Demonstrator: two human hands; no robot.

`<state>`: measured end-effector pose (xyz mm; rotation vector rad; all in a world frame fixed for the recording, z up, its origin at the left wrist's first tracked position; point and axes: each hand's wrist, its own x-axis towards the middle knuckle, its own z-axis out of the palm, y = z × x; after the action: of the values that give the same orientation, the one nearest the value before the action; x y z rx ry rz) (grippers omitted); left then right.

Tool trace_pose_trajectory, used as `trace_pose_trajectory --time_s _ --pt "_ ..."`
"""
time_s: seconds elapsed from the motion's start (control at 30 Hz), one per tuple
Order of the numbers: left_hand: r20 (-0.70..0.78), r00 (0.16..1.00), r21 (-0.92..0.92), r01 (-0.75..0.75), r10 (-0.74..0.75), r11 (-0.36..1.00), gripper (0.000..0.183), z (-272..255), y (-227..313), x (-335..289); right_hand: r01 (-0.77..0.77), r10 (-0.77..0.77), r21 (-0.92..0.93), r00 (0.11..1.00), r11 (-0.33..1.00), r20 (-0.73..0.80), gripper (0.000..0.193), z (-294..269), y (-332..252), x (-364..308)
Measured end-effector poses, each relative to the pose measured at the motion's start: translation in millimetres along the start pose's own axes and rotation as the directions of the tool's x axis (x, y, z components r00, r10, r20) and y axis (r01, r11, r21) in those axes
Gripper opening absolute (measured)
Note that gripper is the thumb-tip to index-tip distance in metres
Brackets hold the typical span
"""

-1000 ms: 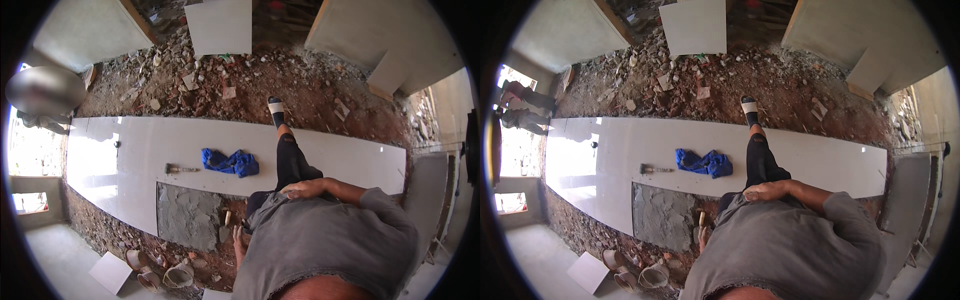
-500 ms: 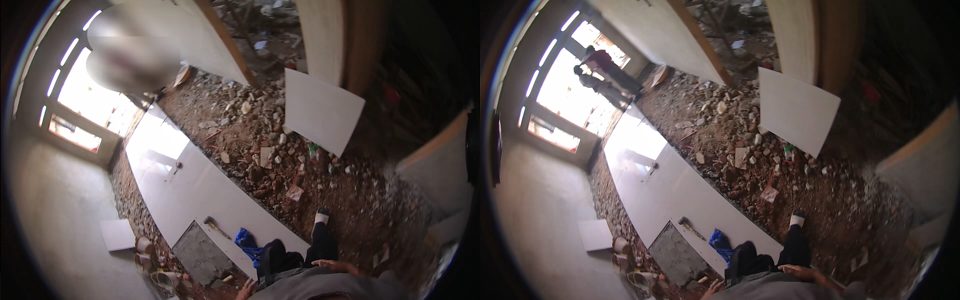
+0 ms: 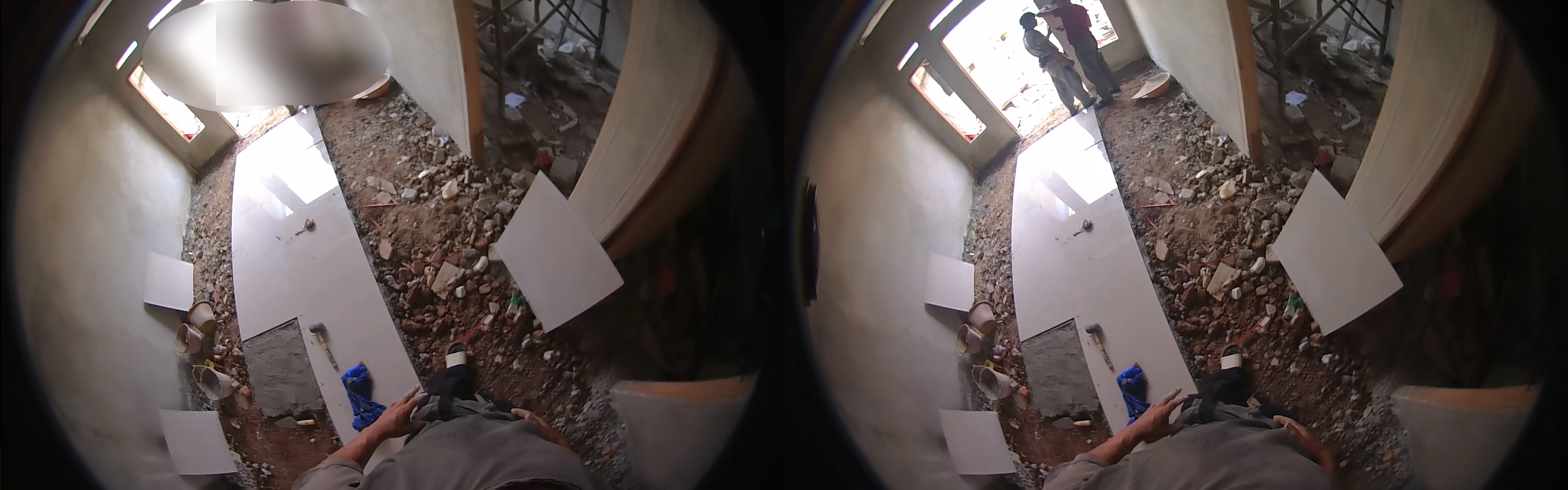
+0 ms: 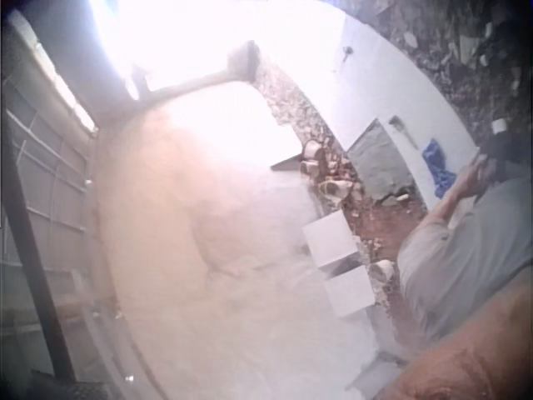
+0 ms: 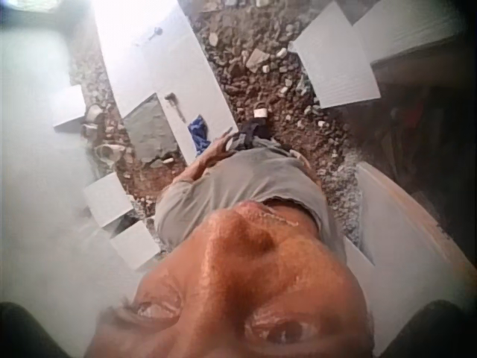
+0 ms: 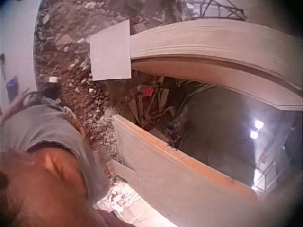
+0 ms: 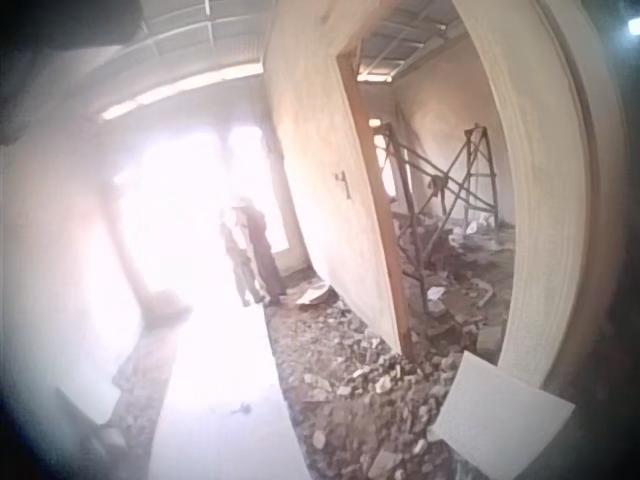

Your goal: The person spreads cement on the floor with a trowel, places a large ceramic tile onto the cement, and taps it with a rubber mallet to level it. The person then removes the tile, spreads more cement, and prepares to reposition the tile.

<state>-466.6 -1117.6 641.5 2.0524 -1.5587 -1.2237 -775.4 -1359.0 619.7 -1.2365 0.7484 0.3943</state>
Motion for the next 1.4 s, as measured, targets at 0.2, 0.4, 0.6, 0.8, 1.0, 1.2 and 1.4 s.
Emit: trace_pose_trajectory --time_s 0.2,0.4,0.6,0.8,1.0,1.2,1.4 --pt "-0.041 0.999 0.023 -0.026 0.027 0.999 0.084 -40 -10 57 0.012 -0.011 -0.015 0.999 1.000 0.034 0.069 -31 -34 8" --pt "0.195 0.971 -0.137 0.167 -0.138 0.976 0.096 -50 -13 73 0.259 -0.256 0.020 0.961 0.966 -0.104 0.066 -59 -26 -12" --pt "0.022 0.761 -0.582 0.537 -0.648 0.611 0.077 7 -16 54 0.135 -0.165 -0.094 0.827 0.986 -0.538 0.033 -203 -13 4" --pt "-0.016 0.565 -0.626 0.637 -0.825 0.449 0.066 134 6 35 -0.189 -0.039 -0.131 0.428 0.973 -0.903 0.057 -393 28 -3" --pt "0.106 0.483 -0.718 0.642 -0.869 0.269 0.073 233 48 24 -0.494 0.185 -0.027 0.376 0.869 -0.908 0.057 -445 63 -26" --pt "0.085 0.475 -0.681 0.670 -0.876 0.297 0.063 242 104 43 -0.556 0.231 -0.089 0.480 0.826 -0.846 0.052 -476 58 -19" --pt "0.082 0.473 -0.712 0.644 -0.878 0.281 0.056 201 136 71 -0.556 0.201 -0.120 0.482 0.822 -0.853 0.045 -519 61 -8"
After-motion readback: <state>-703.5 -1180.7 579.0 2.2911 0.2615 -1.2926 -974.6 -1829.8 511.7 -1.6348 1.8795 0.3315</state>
